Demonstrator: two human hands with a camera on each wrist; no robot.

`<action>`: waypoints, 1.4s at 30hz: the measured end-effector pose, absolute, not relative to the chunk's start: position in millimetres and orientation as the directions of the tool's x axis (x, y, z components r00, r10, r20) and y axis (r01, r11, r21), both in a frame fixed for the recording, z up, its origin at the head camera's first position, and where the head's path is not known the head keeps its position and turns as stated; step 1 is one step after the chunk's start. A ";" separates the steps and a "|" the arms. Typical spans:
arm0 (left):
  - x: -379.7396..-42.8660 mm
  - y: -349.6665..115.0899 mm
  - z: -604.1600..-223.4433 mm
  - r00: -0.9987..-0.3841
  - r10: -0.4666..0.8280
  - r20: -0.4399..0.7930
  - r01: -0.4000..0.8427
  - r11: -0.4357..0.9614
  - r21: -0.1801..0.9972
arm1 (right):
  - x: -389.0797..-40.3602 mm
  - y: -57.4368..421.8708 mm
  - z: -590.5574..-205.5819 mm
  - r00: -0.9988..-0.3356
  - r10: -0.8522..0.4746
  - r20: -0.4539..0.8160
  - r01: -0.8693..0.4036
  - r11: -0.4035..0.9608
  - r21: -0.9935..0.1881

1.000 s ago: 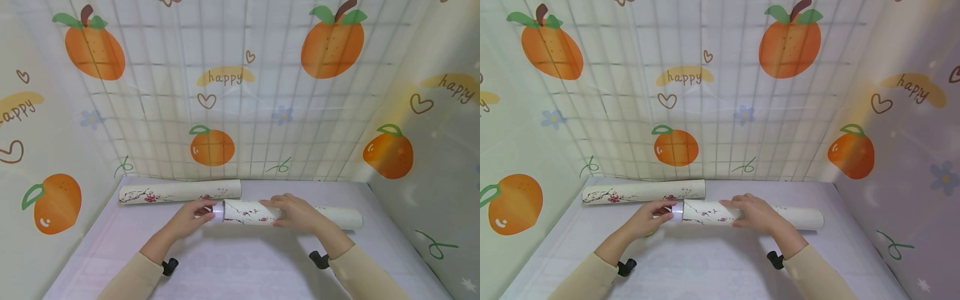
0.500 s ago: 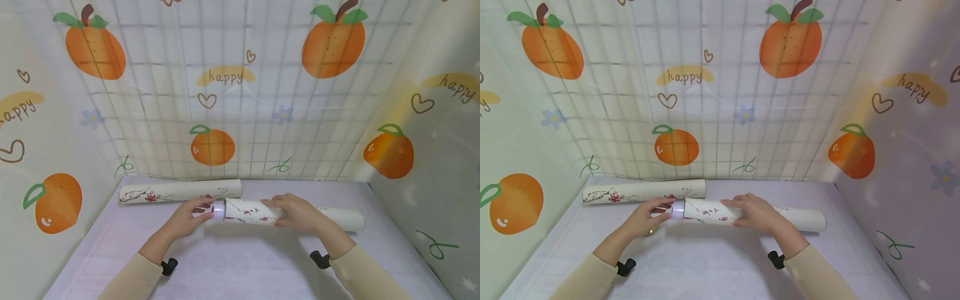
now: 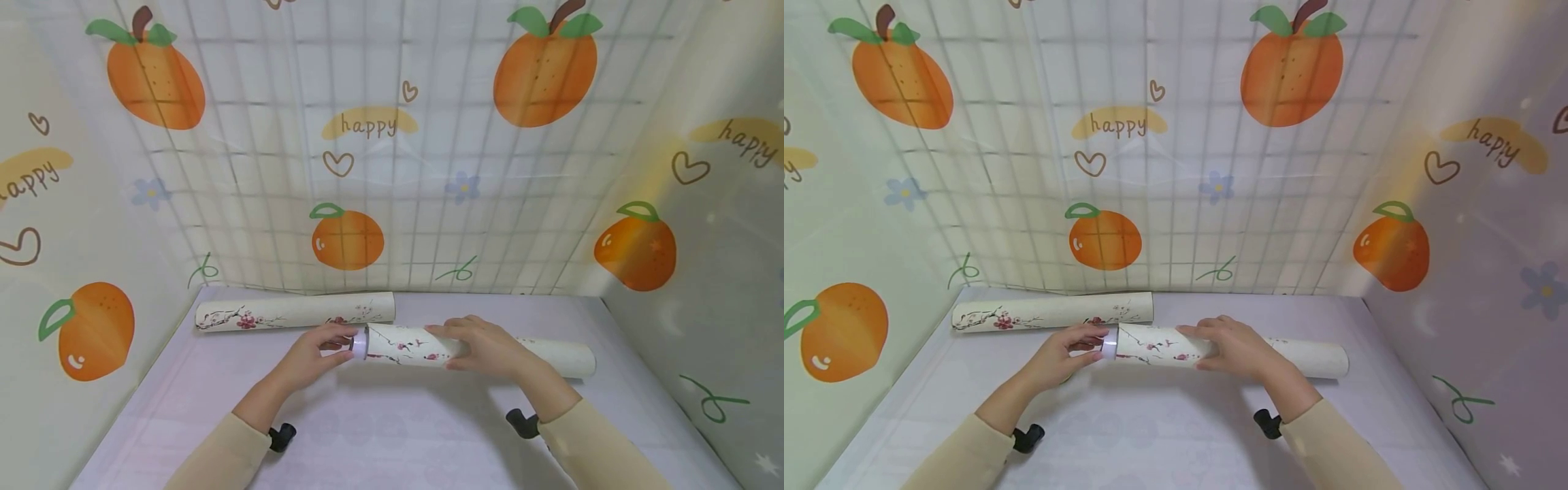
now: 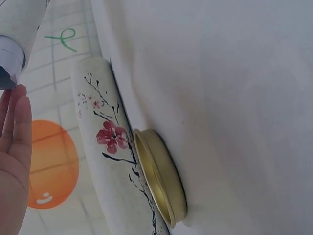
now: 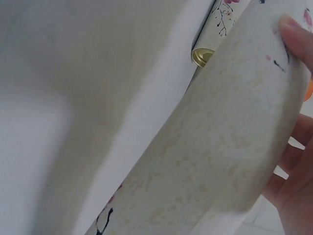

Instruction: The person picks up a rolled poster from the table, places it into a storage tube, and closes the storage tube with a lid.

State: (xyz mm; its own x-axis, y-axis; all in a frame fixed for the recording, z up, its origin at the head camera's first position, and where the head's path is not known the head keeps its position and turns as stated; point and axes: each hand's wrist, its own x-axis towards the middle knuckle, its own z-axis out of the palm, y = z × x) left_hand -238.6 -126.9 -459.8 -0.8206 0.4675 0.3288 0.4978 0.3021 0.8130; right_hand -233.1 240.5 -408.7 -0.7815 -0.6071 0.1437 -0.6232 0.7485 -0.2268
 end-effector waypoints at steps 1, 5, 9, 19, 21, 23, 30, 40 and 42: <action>-238.8 -125.9 -460.3 -0.824 0.464 0.324 0.493 0.306 0.815 | -233.2 240.4 -408.8 -0.781 -0.608 0.144 -0.624 0.748 -0.225; -238.5 -122.2 -462.3 -0.845 0.445 0.298 0.458 0.312 0.832 | -233.8 239.9 -409.8 -0.778 -0.612 0.142 -0.628 0.747 -0.219; -236.9 -118.3 -462.1 -0.857 0.425 0.292 0.439 0.307 0.844 | -233.9 239.9 -410.6 -0.779 -0.613 0.137 -0.627 0.748 -0.218; -239.6 -110.4 -465.8 -0.859 0.415 0.299 0.436 0.291 0.852 | -233.9 240.4 -410.8 -0.783 -0.609 0.130 -0.621 0.751 -0.222; -240.4 -109.2 -466.8 -0.857 0.419 0.299 0.439 0.292 0.850 | -234.1 240.5 -411.1 -0.782 -0.610 0.131 -0.623 0.751 -0.219; -240.7 -108.2 -467.1 -0.857 0.424 0.294 0.437 0.295 0.850 | -234.2 240.5 -411.5 -0.783 -0.609 0.128 -0.621 0.753 -0.218; -237.7 -106.1 -464.3 -0.861 0.434 0.264 0.423 0.325 0.846 | -234.5 240.3 -413.2 -0.785 -0.607 0.124 -0.619 0.758 -0.205; -236.1 -108.5 -464.7 -0.868 0.427 0.253 0.424 0.373 0.825 | -233.6 240.3 -412.6 -0.788 -0.603 0.122 -0.614 0.761 -0.210; -236.6 -110.7 -466.3 -0.868 0.425 0.255 0.425 0.373 0.825 | -233.3 240.4 -412.1 -0.789 -0.603 0.120 -0.614 0.761 -0.211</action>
State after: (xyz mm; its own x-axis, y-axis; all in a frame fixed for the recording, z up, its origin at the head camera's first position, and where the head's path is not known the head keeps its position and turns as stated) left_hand -236.6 -110.7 -466.3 -0.8684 0.4252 0.2552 0.4249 0.3726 0.8250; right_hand -233.3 240.4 -412.1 -0.7889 -0.6027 0.1204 -0.6135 0.7609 -0.2113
